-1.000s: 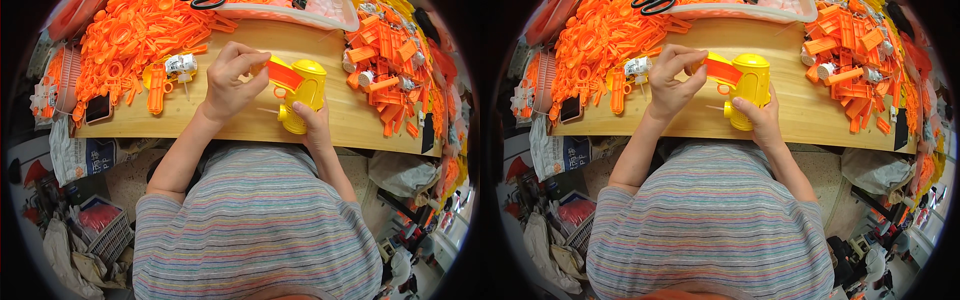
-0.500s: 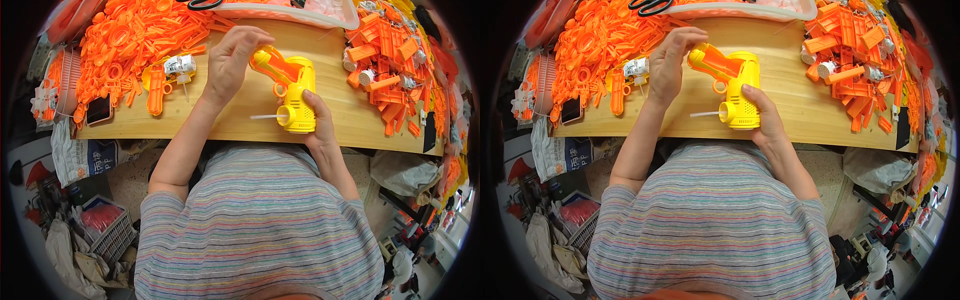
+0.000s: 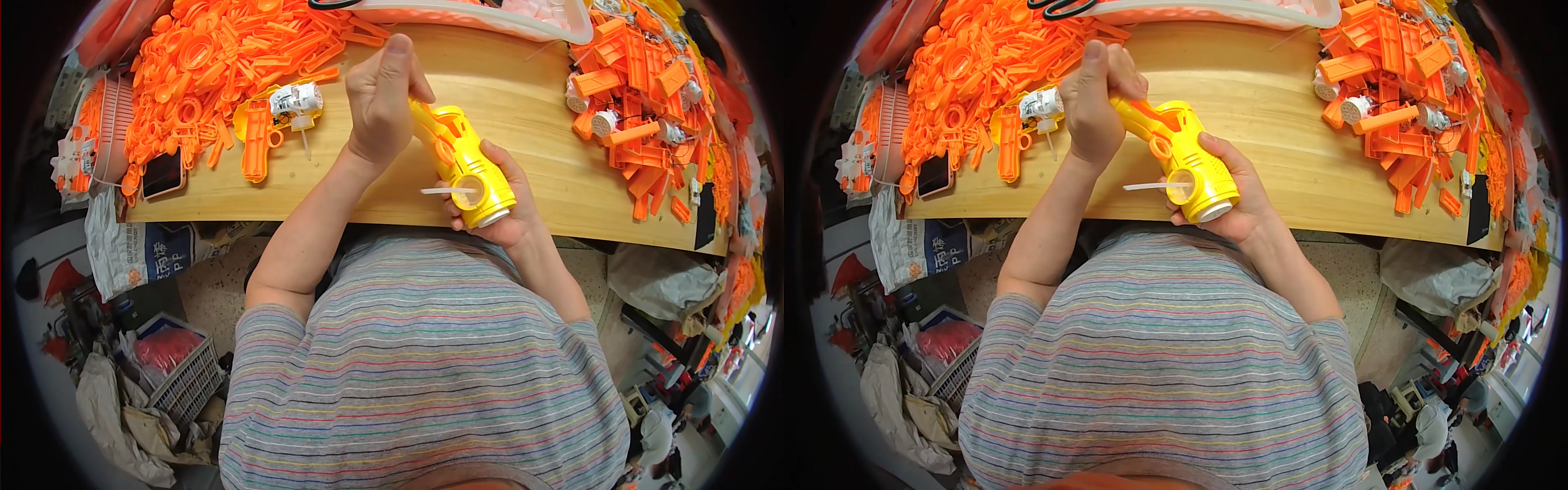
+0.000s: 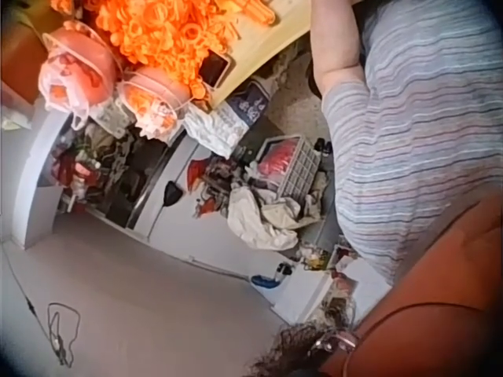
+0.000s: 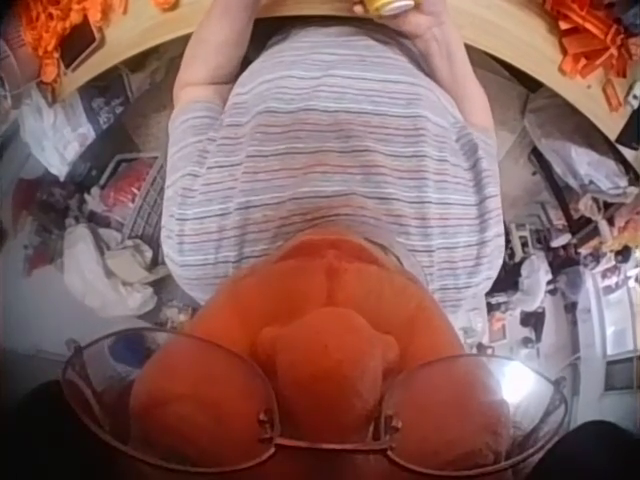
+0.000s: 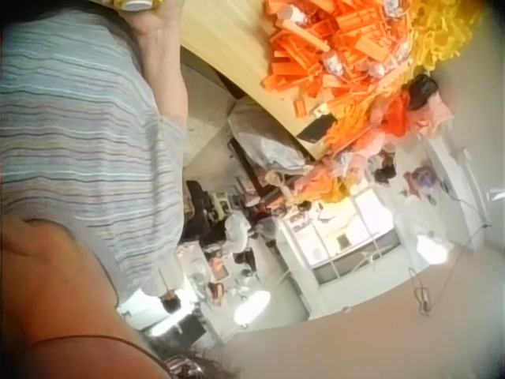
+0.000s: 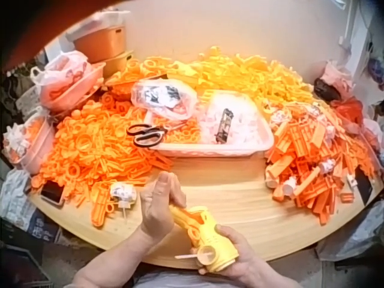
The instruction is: Assembling plastic toy guns by combining various components and securing them.
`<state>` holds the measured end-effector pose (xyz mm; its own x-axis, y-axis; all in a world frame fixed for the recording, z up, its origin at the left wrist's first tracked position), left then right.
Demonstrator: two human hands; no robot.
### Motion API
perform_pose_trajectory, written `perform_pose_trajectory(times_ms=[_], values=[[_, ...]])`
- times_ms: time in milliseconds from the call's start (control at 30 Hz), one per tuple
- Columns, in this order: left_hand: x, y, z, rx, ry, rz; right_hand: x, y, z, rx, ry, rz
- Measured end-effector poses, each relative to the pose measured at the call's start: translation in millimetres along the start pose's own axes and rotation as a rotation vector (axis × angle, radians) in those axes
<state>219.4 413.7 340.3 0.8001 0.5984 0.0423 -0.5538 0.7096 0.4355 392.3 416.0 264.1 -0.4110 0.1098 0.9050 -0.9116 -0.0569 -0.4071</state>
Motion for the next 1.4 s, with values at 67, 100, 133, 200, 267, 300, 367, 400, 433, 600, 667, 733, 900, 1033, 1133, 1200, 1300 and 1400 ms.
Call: perform_pose_trajectory(times_ms=[67,100,133,200,267,300,367,400,433,600,667,733,900,1033,1133,1200,1300,1400], values=[[-8,3,-2,-0.019,-0.023,0.087,5,1,1,-0.069,-0.061,0.036],[-10,6,-2,-0.019,-0.023,0.088,2,0,-1,-0.067,-0.062,0.036],[-16,8,-7,-0.076,-0.064,0.133,4,-1,-7,-0.136,-0.184,-0.087],[-23,11,-11,-0.132,-0.109,0.179,-8,1,-10,-0.206,-0.309,-0.209],[-31,10,-16,-0.224,-0.128,0.259,-25,-19,-40,-1.040,-1.049,0.139],[-32,7,-19,-0.226,-0.125,0.268,-9,-25,-28,-1.088,-1.338,0.103],[-23,-1,-26,-0.254,-0.076,0.273,21,-24,-23,-1.248,-1.326,-0.051],[-16,-5,-26,-0.256,-0.080,0.271,35,-24,-21,-1.410,-1.300,-0.215],[-6,-13,-27,-0.298,-0.074,0.247,37,-20,-26,-1.498,-1.184,-0.265],[3,-29,-40,-0.451,-0.179,0.136,42,-33,-40,-1.397,-1.457,-0.168],[5,-26,-24,-0.360,-0.090,0.021,32,-33,-50,-1.234,-1.262,-0.061],[8,-21,0,-0.267,-0.003,-0.098,18,-35,-56,-1.185,-1.106,-0.013],[25,-24,26,0.056,0.322,-0.434,8,-35,-54,-1.075,-0.939,0.042],[26,-23,16,-0.186,0.109,-0.463,19,-37,-39,-0.986,-0.720,0.009],[32,-30,35,-0.062,0.219,-0.459,18,-45,-44,-1.027,-0.906,0.080],[33,-29,36,-0.058,0.167,-0.396,15,-46,-54,-1.028,-0.903,-0.001],[27,-25,38,0.075,0.227,-0.452,21,-46,-49,-1.115,-1.103,0.083],[27,-20,45,0.042,0.273,-0.514,15,-44,-54,-1.136,-1.296,0.078]])
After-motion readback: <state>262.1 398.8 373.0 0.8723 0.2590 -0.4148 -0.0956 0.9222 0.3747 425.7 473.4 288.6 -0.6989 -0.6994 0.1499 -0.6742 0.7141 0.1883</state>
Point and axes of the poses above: each hand's wrist, its own y-axis towards the middle knuckle, its own x-axis out of the palm, z = x × y, the point moved 6 cm from there along y, towards the middle knuckle, and after that the axes turned 7 degrees about y, right-handed, at the moved point
